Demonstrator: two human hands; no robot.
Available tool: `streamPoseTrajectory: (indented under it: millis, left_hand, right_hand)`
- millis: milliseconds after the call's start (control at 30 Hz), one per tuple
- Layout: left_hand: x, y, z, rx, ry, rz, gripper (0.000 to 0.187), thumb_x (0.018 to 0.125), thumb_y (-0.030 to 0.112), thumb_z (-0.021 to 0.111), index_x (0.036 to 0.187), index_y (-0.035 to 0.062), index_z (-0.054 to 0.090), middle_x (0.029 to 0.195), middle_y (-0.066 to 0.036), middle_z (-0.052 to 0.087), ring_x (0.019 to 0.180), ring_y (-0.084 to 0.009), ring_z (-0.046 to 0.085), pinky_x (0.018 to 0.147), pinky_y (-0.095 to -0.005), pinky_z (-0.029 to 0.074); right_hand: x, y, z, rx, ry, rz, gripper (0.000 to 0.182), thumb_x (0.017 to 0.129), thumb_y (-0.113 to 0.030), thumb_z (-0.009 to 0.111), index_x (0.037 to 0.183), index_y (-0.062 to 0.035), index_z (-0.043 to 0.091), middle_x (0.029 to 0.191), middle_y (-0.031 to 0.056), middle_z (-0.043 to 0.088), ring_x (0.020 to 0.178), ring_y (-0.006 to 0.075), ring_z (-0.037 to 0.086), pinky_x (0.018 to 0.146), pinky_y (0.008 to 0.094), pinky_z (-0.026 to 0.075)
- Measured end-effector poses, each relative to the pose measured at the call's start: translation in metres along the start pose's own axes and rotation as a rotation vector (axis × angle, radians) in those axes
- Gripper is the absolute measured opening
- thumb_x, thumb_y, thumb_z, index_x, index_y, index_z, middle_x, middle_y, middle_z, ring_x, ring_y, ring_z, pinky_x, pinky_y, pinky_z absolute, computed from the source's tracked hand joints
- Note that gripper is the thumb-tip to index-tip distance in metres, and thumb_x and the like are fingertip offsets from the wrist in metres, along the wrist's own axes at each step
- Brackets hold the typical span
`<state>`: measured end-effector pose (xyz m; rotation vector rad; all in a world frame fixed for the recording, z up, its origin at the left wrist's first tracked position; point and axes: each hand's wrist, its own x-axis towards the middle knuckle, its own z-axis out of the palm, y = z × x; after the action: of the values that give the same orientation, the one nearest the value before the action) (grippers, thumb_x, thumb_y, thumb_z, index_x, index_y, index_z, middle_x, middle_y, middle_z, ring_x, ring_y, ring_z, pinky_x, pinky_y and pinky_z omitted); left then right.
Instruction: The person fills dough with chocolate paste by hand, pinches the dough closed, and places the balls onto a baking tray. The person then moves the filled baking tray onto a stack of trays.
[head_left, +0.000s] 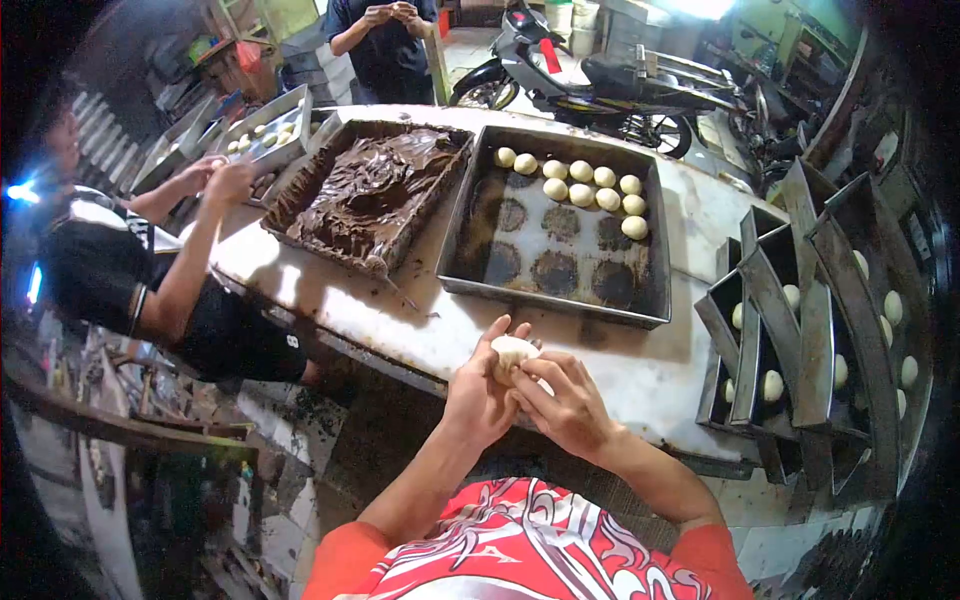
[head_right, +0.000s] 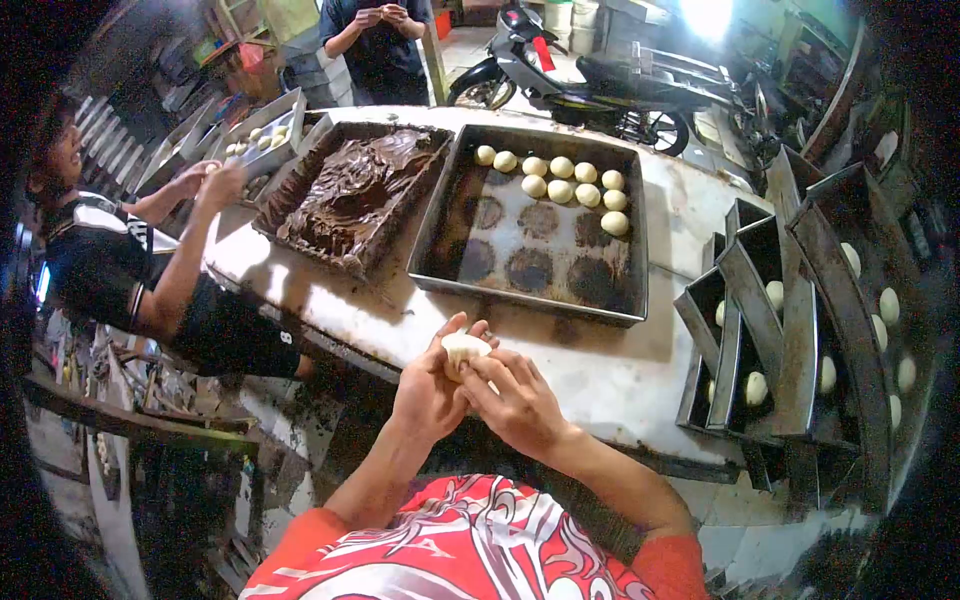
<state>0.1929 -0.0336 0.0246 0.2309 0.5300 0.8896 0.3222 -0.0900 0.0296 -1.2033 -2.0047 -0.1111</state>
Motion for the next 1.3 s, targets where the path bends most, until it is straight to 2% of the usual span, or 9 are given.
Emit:
streamPoseTrajectory:
  millis: [333, 600, 733, 800, 933, 1000, 1033, 1133, 1300]
  left_hand:
    - [0.037, 0.087, -0.046, 0.528, -0.516, -0.390, 0.049, 0.087, 0.015, 0.061, 0.129, 0.0064, 0.039, 0.106, -0.007, 0.056, 0.094, -0.0154, 0.056, 0.084, -0.0315, 0.047]
    - [0.079, 0.035, -0.052, 0.089, -0.211, -0.419, 0.037, 0.084, 0.012, 0.064, 0.113, 0.0097, 0.043, 0.097, -0.007, 0.056, 0.092, -0.0209, 0.059, 0.076, -0.0331, 0.052]
    - [0.082, -0.024, -0.034, 0.699, -0.425, -0.107, 0.033, 0.082, 0.005, 0.064, 0.109, 0.0064, 0.046, 0.098, -0.011, 0.056, 0.083, -0.0232, 0.063, 0.075, -0.0342, 0.053]
    - [0.087, -0.054, -0.024, 1.372, -0.780, 0.662, 0.036, 0.078, 0.006, 0.066, 0.110, 0.0060, 0.049, 0.104, -0.014, 0.054, 0.084, -0.0303, 0.061, 0.073, -0.0361, 0.053]
    - [0.103, -0.123, -0.037, 2.018, -1.079, 0.684, 0.064, 0.072, 0.025, 0.072, 0.127, 0.0079, 0.043, 0.130, -0.020, 0.043, 0.126, -0.0346, 0.037, 0.105, -0.0421, 0.029]
    - [0.081, -0.105, -0.018, 1.892, -1.016, 0.569, 0.072, 0.072, 0.025, 0.073, 0.132, 0.0085, 0.037, 0.137, -0.019, 0.037, 0.128, -0.0324, 0.036, 0.107, -0.0399, 0.027]
    - [0.070, -0.087, -0.006, 1.761, -0.974, 0.453, 0.080, 0.072, 0.026, 0.074, 0.138, 0.0091, 0.032, 0.144, -0.018, 0.030, 0.130, -0.0302, 0.034, 0.108, -0.0376, 0.026]
    - [0.050, -0.021, 0.001, 1.416, -0.669, 0.155, 0.067, 0.075, 0.010, 0.070, 0.134, 0.0035, 0.039, 0.137, -0.014, 0.042, 0.129, -0.0246, 0.037, 0.108, -0.0357, 0.025]
    - [0.055, 0.025, -0.027, 1.410, -0.280, 0.234, 0.042, 0.082, 0.013, 0.066, 0.119, -0.0001, 0.053, 0.117, -0.013, 0.058, 0.112, -0.0202, 0.053, 0.095, -0.0316, 0.040]
  right_hand:
    - [0.059, 0.016, 0.017, 0.867, -0.272, 0.885, 0.023, 0.078, 0.004, 0.057, 0.101, 0.0028, 0.055, 0.089, 0.0124, 0.061, 0.081, 0.0202, 0.063, 0.072, 0.0277, 0.051]
    - [0.021, -0.034, 0.067, -0.283, -0.043, 0.549, 0.037, 0.060, 0.002, 0.058, 0.096, -0.0019, 0.062, 0.116, 0.0131, 0.045, 0.120, 0.0383, 0.036, 0.102, 0.0474, 0.029]
    - [-0.051, -0.019, 0.034, -0.228, 0.224, 0.775, 0.016, 0.067, 0.000, 0.057, 0.081, -0.0056, 0.061, 0.106, 0.0168, 0.048, 0.108, 0.0367, 0.046, 0.093, 0.0452, 0.037]
    - [-0.111, 0.025, 0.023, -0.143, 0.603, 1.064, 0.005, 0.080, -0.002, 0.058, 0.083, -0.0006, 0.054, 0.091, 0.0120, 0.054, 0.088, 0.0209, 0.052, 0.083, 0.0332, 0.041]
    - [-0.142, 0.094, -0.004, -0.260, 0.689, 1.320, 0.025, 0.090, -0.019, 0.056, 0.097, 0.0042, 0.060, 0.083, 0.0112, 0.063, 0.078, 0.0183, 0.056, 0.073, 0.0330, 0.045]
    - [-0.151, 0.119, 0.029, 0.260, 0.933, 1.245, 0.029, 0.093, -0.025, 0.049, 0.099, 0.0024, 0.058, 0.091, 0.0114, 0.062, 0.086, 0.0174, 0.058, 0.076, 0.0351, 0.047]
    - [-0.194, 0.135, 0.062, 0.658, 0.647, 1.510, 0.028, 0.091, -0.025, 0.051, 0.100, 0.0005, 0.055, 0.094, 0.0137, 0.061, 0.085, 0.0216, 0.060, 0.075, 0.0365, 0.048]
    - [-0.161, 0.067, 0.074, -0.066, -0.186, 0.758, 0.017, 0.081, -0.017, 0.056, 0.092, -0.0041, 0.057, 0.092, 0.0178, 0.058, 0.084, 0.0335, 0.058, 0.070, 0.0407, 0.049]
    - [-0.202, 0.094, 0.006, -0.260, 0.003, 0.786, 0.011, 0.072, -0.014, 0.063, 0.073, -0.0069, 0.055, 0.081, 0.0095, 0.053, 0.084, 0.0306, 0.050, 0.077, 0.0430, 0.037]
